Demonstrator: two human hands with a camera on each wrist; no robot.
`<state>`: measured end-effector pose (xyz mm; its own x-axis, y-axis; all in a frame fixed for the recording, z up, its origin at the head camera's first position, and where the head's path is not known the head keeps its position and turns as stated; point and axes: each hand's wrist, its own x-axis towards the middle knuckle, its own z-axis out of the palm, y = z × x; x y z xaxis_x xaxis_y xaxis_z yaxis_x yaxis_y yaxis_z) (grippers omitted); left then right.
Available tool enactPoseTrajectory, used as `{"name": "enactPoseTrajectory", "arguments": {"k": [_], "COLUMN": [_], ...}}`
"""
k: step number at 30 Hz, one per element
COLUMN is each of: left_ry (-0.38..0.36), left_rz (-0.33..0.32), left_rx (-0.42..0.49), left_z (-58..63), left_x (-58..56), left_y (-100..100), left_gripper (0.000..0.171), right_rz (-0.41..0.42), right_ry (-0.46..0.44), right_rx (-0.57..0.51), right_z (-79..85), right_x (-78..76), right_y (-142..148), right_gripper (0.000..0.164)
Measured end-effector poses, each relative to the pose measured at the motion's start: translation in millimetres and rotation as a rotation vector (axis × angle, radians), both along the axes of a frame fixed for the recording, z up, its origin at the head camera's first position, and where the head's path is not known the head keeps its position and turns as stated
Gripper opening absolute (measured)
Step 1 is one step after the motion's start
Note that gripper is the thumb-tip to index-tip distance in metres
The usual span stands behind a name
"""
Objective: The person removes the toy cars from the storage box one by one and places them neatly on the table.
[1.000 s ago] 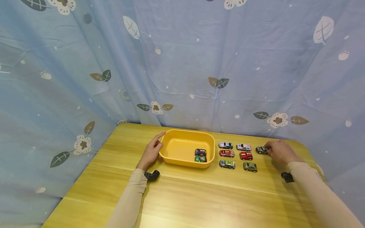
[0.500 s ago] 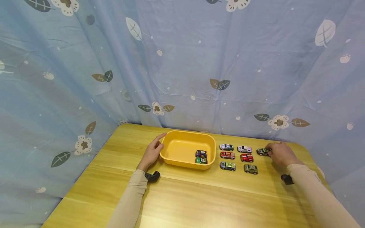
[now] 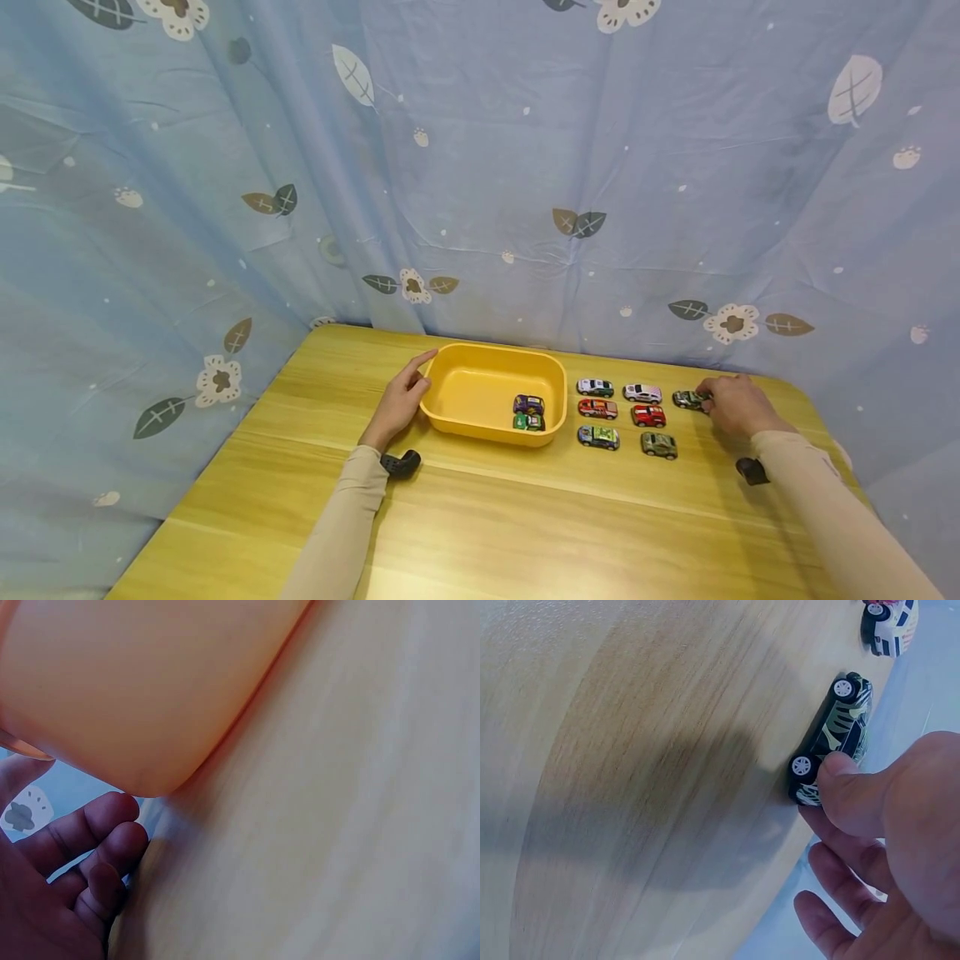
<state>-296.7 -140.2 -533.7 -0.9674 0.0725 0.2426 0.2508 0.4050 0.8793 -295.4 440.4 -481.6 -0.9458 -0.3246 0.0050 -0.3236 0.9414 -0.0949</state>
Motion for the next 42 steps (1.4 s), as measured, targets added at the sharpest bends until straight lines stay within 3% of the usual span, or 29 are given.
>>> {"name": "enactPoseTrajectory", "arguments": {"k": [15, 22, 30, 42], "left_ry": [0.0, 0.005, -0.004, -0.018], "left_rz": [-0.004, -0.004, -0.002, -0.001], "left_rx": [-0.013, -0.002, 0.001, -0.007], "left_z": [1.8, 1.6, 1.3, 1.0], "left_x": [-0.6, -1.4, 0.7, -1.0], "left_y": [0, 0, -1, -1], "left_gripper": [0.052, 0.051, 0.053, 0.053], "right_rz": [0.021, 0.043, 0.087, 0.18], "right_ry": [-0.073, -0.014, 0.067, 0.092], "right_rx": [0.021, -0.003, -0.056, -0.248], "right_z": [14.4, 26.6, 43.6, 45.3], "right_x": [-0.5, -8.6, -14.2, -14.1], "right_y": [-2, -10, -47, -113], "right_gripper": [0.037, 0.038, 0.036, 0.038]}}
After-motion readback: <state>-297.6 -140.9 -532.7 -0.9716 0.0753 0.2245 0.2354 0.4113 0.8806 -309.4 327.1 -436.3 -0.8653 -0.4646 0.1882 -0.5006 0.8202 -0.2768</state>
